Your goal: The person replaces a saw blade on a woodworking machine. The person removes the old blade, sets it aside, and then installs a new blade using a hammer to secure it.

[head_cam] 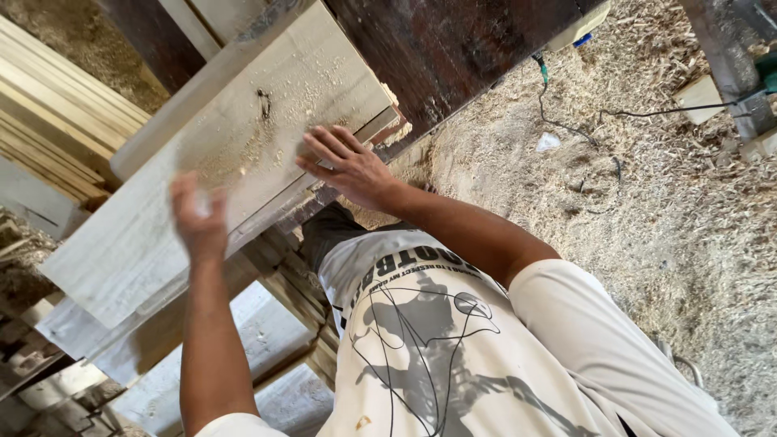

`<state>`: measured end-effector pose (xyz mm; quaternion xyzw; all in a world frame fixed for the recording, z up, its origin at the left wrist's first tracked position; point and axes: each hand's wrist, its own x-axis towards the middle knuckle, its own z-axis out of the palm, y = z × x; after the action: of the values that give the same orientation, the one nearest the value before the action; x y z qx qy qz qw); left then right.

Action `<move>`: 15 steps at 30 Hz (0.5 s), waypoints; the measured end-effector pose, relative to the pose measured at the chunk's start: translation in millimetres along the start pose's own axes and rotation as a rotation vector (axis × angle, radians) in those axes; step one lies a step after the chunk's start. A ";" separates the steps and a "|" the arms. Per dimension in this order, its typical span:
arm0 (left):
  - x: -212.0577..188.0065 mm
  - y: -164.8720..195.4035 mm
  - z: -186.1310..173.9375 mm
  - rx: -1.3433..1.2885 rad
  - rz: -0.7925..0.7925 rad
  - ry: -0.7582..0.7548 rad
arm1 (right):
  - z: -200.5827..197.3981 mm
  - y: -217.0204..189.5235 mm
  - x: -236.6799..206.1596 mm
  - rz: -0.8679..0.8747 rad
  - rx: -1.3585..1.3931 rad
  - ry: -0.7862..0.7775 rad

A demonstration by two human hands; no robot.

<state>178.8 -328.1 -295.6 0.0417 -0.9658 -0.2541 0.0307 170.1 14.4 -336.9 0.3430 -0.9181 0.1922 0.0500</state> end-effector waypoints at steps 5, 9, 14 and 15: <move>-14.7 -102.4 -70.6 0.107 -0.533 0.449 | 10.3 6.9 9.6 0.004 -0.038 -0.012; -37.3 -151.9 -115.3 0.221 -1.042 0.534 | 4.9 10.7 19.3 0.006 0.034 -0.039; -46.4 -181.7 -121.7 0.121 -1.170 0.499 | -7.6 7.5 24.1 0.046 0.096 -0.060; -47.2 -186.4 -119.9 -0.010 -1.155 0.559 | -9.5 6.6 24.6 0.046 0.083 -0.087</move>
<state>247.5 -543.8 -285.1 0.6196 -0.7422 -0.2138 0.1398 146.7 7.6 -324.7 0.3318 -0.9183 0.2160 -0.0087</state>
